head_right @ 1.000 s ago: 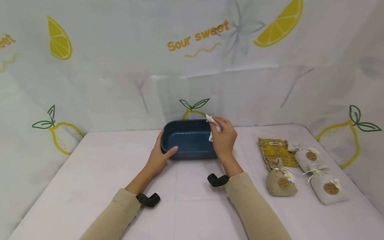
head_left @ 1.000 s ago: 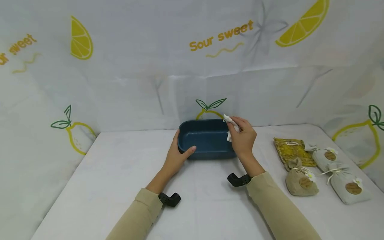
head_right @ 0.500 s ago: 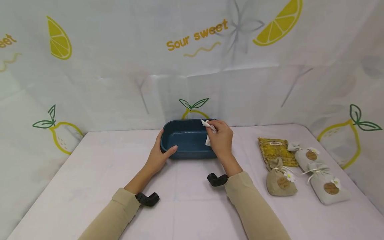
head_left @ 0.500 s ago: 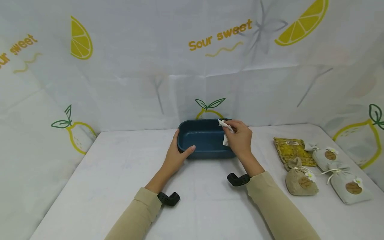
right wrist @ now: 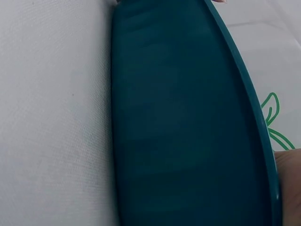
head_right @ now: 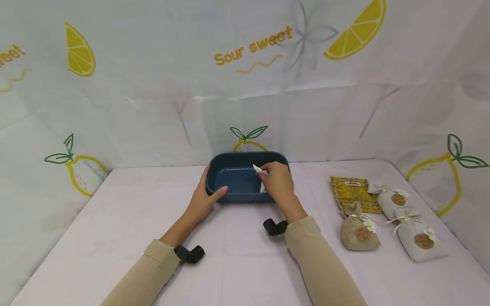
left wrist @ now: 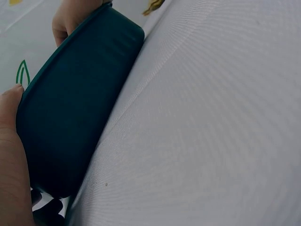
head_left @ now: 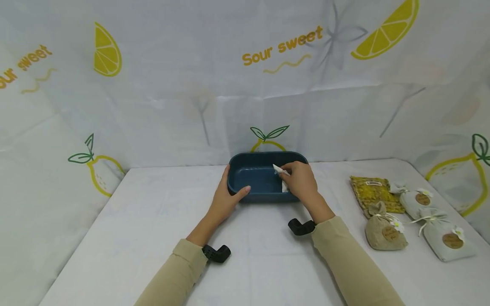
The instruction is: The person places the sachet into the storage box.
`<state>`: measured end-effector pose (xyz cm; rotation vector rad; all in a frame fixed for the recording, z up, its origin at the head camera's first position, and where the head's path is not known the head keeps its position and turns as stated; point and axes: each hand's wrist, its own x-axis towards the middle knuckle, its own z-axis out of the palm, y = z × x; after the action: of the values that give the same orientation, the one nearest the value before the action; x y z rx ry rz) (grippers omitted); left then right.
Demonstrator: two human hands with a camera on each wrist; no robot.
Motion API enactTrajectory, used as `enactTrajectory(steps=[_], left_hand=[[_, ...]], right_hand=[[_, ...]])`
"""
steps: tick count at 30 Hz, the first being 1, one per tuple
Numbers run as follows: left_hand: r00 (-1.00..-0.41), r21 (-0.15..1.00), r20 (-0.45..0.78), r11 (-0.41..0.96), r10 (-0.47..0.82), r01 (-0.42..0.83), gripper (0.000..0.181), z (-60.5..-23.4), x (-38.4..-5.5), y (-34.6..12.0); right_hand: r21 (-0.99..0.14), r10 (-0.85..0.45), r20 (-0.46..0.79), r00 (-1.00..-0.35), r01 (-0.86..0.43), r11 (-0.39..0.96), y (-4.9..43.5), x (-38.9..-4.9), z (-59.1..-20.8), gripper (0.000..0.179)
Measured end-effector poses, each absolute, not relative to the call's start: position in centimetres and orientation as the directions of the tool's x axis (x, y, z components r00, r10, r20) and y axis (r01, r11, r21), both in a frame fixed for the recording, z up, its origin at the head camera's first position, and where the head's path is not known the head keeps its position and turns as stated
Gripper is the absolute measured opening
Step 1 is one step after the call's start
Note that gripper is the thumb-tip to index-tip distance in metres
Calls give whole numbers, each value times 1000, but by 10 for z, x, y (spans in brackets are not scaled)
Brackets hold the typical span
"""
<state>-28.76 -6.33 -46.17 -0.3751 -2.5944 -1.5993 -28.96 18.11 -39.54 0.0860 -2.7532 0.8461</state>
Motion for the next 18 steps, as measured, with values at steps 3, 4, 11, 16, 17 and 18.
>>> enactTrajectory(steps=[3, 4, 11, 16, 17, 18], left_hand=[[-968, 870, 189, 428, 168, 244, 101, -461, -287, -63], [-968, 870, 189, 428, 168, 244, 101, -460, -286, -63], [-970, 873, 175, 429, 169, 232, 99, -458, -286, -62], [-971, 873, 173, 431, 166, 229, 98, -459, -286, -62], [-971, 873, 175, 430, 164, 229, 98, -460, -287, -62], [-971, 873, 176, 431, 162, 230, 98, -460, -287, -62]], right_hand=[[-538, 18, 230, -973, -111, 836, 181, -291, -395, 27], [-536, 19, 225, -974, -107, 837, 181, -291, -395, 28], [-544, 1, 266, -964, -150, 826, 183, -292, -398, 31], [-554, -31, 340, -940, -227, 801, 185, -290, -394, 40], [-559, -33, 351, -936, -237, 794, 186, -289, -392, 42], [-565, -34, 356, -934, -244, 788, 186, -287, -389, 44]])
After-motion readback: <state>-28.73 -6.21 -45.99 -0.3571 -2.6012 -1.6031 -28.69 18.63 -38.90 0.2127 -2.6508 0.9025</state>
